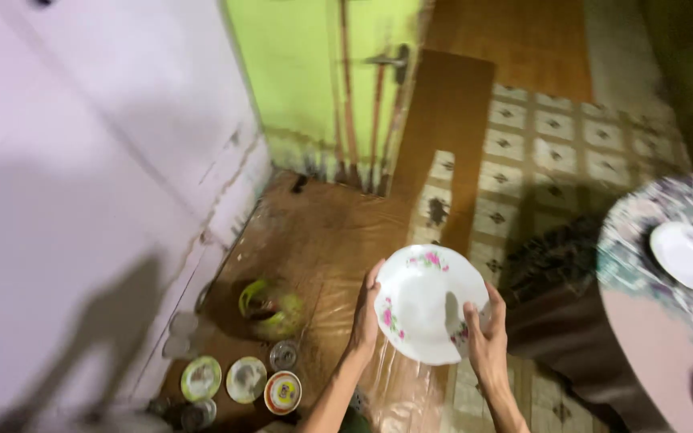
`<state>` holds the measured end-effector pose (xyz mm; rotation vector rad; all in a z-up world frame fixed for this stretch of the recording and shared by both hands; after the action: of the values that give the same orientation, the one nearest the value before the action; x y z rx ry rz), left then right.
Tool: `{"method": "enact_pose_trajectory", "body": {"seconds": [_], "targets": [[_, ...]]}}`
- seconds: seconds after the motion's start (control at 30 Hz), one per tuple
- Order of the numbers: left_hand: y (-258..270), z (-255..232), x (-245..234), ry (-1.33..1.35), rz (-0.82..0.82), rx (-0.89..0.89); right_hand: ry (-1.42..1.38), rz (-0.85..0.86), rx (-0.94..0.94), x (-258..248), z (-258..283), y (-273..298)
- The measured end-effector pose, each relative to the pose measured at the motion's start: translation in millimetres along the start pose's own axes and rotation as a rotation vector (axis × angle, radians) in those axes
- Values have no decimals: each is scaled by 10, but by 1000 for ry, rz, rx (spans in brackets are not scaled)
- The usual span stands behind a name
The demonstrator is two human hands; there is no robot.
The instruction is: Takes plates from a drying rack and arranges them on a dining table, then wipes a plate with a cloth.
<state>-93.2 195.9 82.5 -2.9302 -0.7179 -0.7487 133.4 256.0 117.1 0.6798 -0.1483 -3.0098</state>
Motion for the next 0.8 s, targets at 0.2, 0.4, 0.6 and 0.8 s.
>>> {"method": "enact_pose_trajectory", "body": {"seconds": [0.2,0.4,0.6,0.8], "targets": [[-1030,-484,919,-125,225,15,-55,-199,-101,-482,526,-763],[-1783,-440,1791,-152,400,-23,-59,-329,50,-941,663,-1351],[-2761,242,2663,-152,574,-100,-73,-402,202,-1404,320,-2392],[-3963,909,3850,-213,735,-99,-107,-525,-5,-2106,-250,-3938]]}}
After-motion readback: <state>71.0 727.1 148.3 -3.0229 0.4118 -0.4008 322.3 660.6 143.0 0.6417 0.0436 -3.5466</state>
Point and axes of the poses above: each hand's wrist, its own y-axis away from the middle knuckle, its own x-axis out of the palm, z = x × y, the point moved 6 cm from there along -y, towards the middle knuckle, and after that the axes turned 8 degrees about y, right-handed, at the moved point
